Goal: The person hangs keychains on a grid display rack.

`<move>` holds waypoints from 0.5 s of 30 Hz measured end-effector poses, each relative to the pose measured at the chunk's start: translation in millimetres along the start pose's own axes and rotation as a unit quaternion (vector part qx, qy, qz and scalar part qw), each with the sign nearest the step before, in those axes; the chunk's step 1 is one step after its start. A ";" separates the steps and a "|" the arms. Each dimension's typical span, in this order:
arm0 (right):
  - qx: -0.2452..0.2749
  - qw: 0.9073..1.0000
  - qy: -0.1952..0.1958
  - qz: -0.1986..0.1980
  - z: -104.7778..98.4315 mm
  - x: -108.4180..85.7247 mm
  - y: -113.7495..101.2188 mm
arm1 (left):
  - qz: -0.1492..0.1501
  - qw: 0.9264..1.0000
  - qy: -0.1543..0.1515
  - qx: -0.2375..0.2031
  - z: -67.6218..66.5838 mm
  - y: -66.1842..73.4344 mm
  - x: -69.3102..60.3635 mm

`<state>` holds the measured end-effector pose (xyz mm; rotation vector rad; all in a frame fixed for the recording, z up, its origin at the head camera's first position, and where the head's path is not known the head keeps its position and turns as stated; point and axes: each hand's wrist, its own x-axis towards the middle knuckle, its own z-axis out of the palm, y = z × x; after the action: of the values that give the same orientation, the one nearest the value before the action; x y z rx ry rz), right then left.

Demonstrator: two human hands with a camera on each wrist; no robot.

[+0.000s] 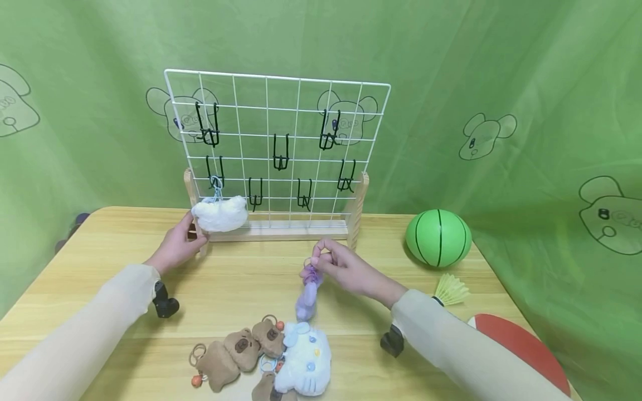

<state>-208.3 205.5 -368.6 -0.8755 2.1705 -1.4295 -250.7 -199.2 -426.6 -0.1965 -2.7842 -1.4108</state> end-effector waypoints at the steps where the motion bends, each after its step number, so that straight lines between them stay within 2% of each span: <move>1: 0.001 1.000 0.005 -0.002 0.7 1.5 -1.3 | 0.001 1.000 0.000 0.000 0.0 0.0 -0.1; 10: 0.016 0.999 0.042 -0.011 10.2 15.7 -14.8 | 0.000 1.000 0.002 0.000 0.8 -2.8 0.8; 15: 0.042 0.998 0.040 -0.023 13.3 21.2 -19.1 | 0.003 1.000 0.001 0.001 1.5 -3.1 1.8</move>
<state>-209.9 176.6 -356.2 -0.8581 2.1428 -1.5912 -252.8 -199.6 -429.9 -0.2012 -2.7801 -1.4072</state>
